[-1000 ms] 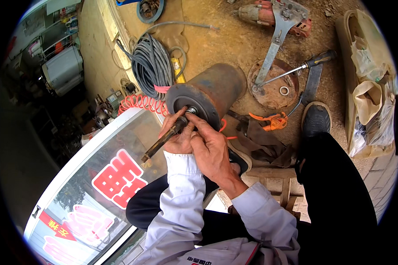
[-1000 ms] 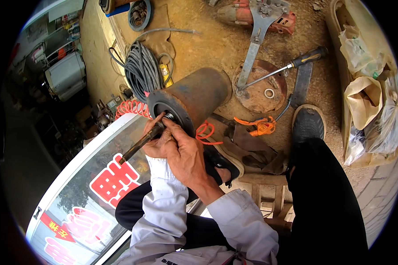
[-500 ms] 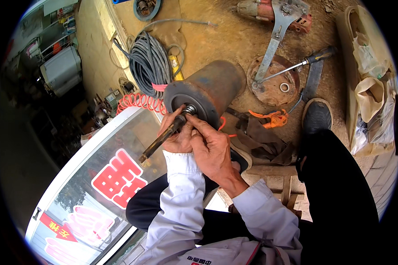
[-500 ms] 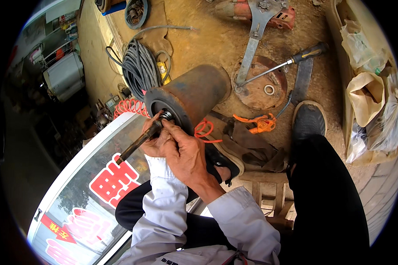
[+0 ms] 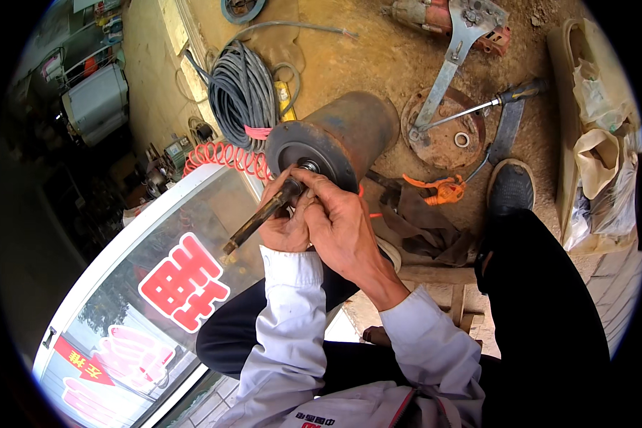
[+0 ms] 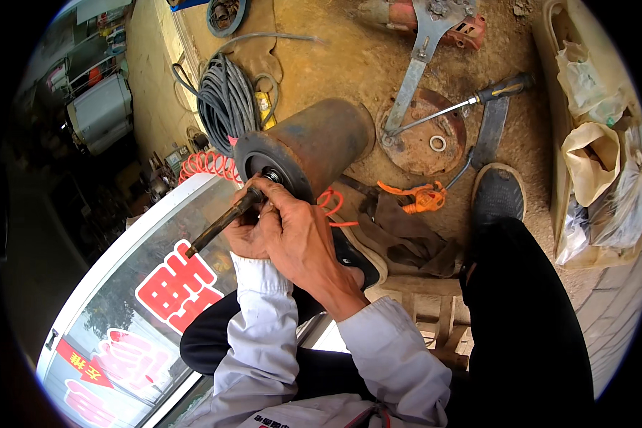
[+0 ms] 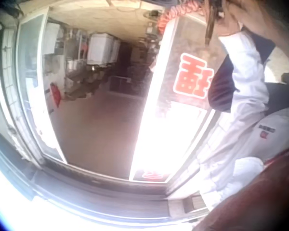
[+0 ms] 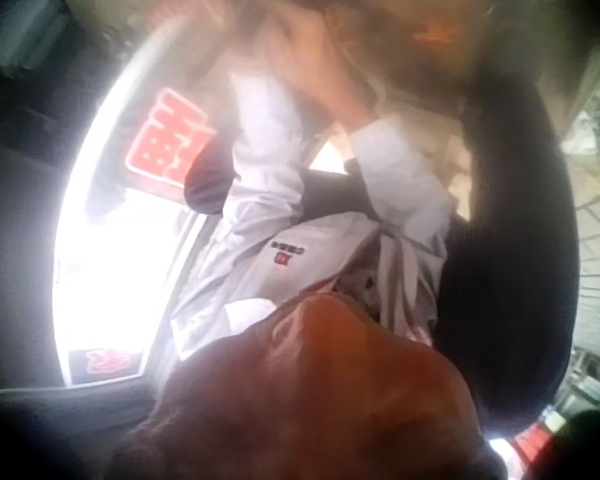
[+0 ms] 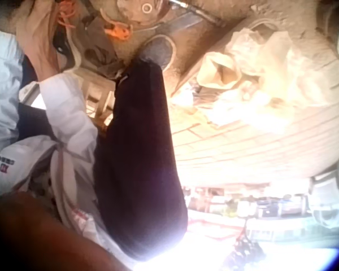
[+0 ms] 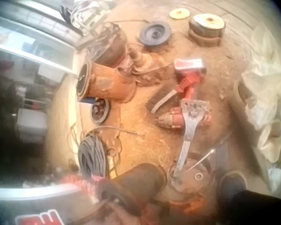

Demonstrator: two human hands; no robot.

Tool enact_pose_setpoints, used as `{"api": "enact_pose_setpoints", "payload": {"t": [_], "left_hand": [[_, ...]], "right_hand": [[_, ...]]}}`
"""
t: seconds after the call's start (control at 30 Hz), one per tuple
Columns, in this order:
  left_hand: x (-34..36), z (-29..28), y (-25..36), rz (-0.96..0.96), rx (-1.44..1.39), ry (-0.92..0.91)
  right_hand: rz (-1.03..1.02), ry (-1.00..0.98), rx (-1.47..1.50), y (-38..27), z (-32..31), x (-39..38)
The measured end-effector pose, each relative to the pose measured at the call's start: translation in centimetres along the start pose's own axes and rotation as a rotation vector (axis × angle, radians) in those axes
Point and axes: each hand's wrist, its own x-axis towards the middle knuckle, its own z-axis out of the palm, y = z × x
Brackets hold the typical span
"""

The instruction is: The person sits cross-legged and uses a wrench and screwdriver to loosen and remove a bolt from a cylindrical mechanical part. They then use a power drill to remove a screw and disassemble the part further.

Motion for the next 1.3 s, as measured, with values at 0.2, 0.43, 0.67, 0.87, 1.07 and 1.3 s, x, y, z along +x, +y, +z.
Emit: {"api": "enact_pose_setpoints", "payload": {"t": [0.2, 0.43, 0.67, 0.87, 1.07, 1.3], "left_hand": [[-2.1, -1.8, 6.5, 0.130, -0.457, 0.217], [0.2, 2.1, 9.8, 0.093, -0.635, 0.343], [2.1, -1.3, 7.8, 0.204, -0.699, -0.211], [-0.6, 1.9, 10.3, 0.109, -0.680, 0.370], [2.2, -2.1, 7.1, 0.263, -0.696, -0.203], [-1.9, -1.7, 7.5, -0.020, 0.065, 0.394]], "right_hand": [[-0.150, 0.152, -0.118, 1.9, 0.8, 0.2], [-0.177, 0.145, -0.103, 2.0, 0.9, 0.0], [-0.211, 0.164, -0.090, 2.2, 1.0, 0.3], [-0.065, 0.104, -0.159, 0.9, 0.7, 0.1], [-0.304, 0.196, -0.072, 2.9, 1.3, 0.7], [-0.069, 0.116, -0.130, 1.0, 0.8, 0.0]]}}
